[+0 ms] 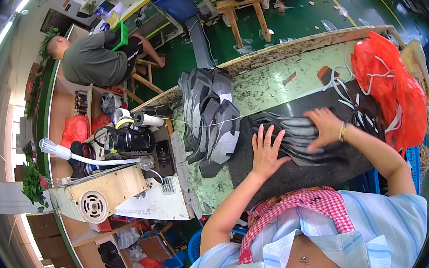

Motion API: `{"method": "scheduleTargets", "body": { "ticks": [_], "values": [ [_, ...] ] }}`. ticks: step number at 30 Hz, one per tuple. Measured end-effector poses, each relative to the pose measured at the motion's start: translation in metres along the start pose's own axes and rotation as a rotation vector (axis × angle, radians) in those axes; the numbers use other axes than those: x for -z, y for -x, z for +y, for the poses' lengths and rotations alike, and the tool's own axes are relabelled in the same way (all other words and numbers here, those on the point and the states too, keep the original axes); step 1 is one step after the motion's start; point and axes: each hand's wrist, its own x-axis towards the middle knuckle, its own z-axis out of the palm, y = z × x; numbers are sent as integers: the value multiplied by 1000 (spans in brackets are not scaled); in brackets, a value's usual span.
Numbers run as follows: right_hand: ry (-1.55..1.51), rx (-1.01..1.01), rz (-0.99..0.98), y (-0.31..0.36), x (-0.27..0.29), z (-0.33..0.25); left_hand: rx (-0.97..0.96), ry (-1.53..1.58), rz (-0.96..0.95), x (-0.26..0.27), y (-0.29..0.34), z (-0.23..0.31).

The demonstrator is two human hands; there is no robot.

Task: The person organizes shoe parts into plastic baskets, arranges a stack of shoe pieces on the workbench, and cuts connecting threads between the pieces using scissors before placing the separated parts into a basket.

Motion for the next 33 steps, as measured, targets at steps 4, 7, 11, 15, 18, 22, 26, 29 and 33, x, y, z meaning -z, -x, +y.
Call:
{"method": "scheduleTargets", "body": {
  "ticks": [4, 7, 11, 15, 18, 22, 26, 29, 33],
  "values": [
    [-51, -137, -85, 33, -23, -38, -16, 38, -7, 0, 6, -5],
    [-306, -327, -160, 36, -21, -31, -47, 39, -39, 2, -5, -8],
    [-452, -133, 0, 40, 8, -2, -110, 101, -50, 17, -31, 9],
    [-506, -78, 202, 21, 82, 22, -189, -4, 217, 52, -94, 21],
    [-588, 18, 264, -22, 124, 42, -178, -96, 336, 70, -141, 16],
    [-464, 174, 278, -92, 146, 74, -121, -239, 320, 65, -178, -8],
    [87, -223, 280, -149, 117, 104, 19, -349, 170, 33, -185, -62],
    [166, -321, 441, -156, 83, 114, 112, -227, 127, 18, -168, -80],
    [109, -86, 802, -117, 84, 78, -4, -183, 225, 46, -117, -68]
  ]
}}
